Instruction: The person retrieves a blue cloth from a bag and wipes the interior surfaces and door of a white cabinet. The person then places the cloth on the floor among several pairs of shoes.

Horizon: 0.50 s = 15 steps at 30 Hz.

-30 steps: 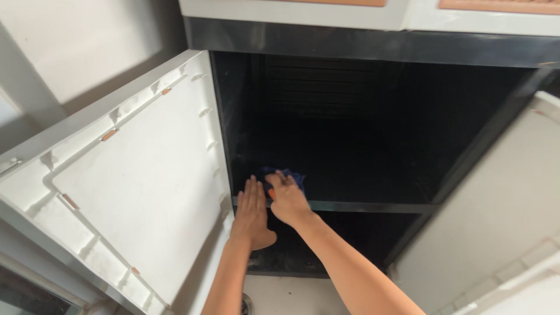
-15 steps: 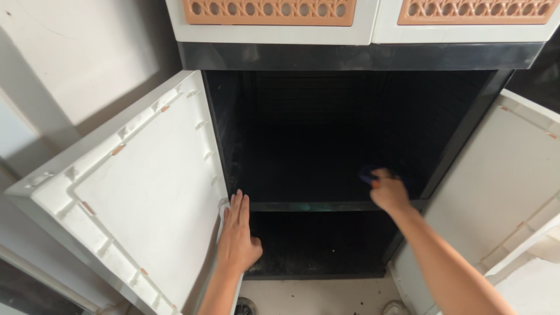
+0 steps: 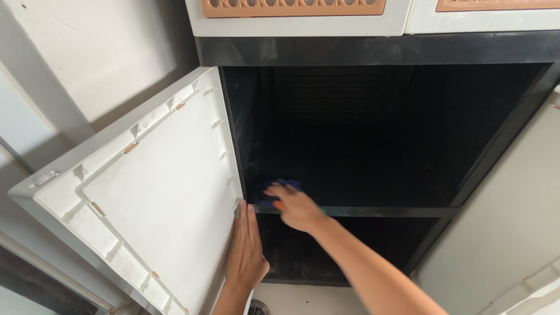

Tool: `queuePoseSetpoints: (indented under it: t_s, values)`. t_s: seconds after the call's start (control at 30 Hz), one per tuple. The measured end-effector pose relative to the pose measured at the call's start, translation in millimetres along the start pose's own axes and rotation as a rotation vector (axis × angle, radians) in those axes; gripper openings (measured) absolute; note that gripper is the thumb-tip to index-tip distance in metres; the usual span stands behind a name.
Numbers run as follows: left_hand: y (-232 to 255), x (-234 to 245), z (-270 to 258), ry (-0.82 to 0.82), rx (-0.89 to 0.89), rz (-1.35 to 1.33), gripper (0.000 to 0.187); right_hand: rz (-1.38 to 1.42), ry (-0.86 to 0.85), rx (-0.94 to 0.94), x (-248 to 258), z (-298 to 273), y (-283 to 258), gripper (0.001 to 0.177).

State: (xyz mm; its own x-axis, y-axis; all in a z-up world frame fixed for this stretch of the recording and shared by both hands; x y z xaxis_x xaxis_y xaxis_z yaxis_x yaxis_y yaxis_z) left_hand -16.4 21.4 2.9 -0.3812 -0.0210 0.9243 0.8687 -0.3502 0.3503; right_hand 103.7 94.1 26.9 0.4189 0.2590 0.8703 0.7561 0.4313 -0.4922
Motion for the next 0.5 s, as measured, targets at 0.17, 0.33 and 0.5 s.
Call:
queuePoseSetpoints:
  t_s: [0.17,0.33,0.5]
  values:
    - [-4,-2,3,-0.063,0.034,-0.003,0.108,0.076,-0.049,-0.531,44,-107,94,0.070]
    - [-9,-1,4,-0.103,0.041,-0.040,0.115,-0.039,0.283,-0.730,100,-164,140,0.062]
    - [-15,-1,1,-0.082,0.044,-0.105,0.117,-0.064,0.213,-0.675,58,-99,101,0.064]
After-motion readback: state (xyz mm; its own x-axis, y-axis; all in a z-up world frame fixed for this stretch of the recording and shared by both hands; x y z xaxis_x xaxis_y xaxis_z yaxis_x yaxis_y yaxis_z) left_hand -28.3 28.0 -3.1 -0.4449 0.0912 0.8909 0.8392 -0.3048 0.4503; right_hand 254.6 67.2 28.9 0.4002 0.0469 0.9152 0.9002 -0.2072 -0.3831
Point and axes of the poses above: each hand's wrist, its own z-axis towards the middle knuckle, its own x-axis out of the back of the hand, y = z × x, the point moved 8 cm from there along z, towards the middle knuckle, and after that the axes turned 14 degrees about -y, right-handed, at the moved point
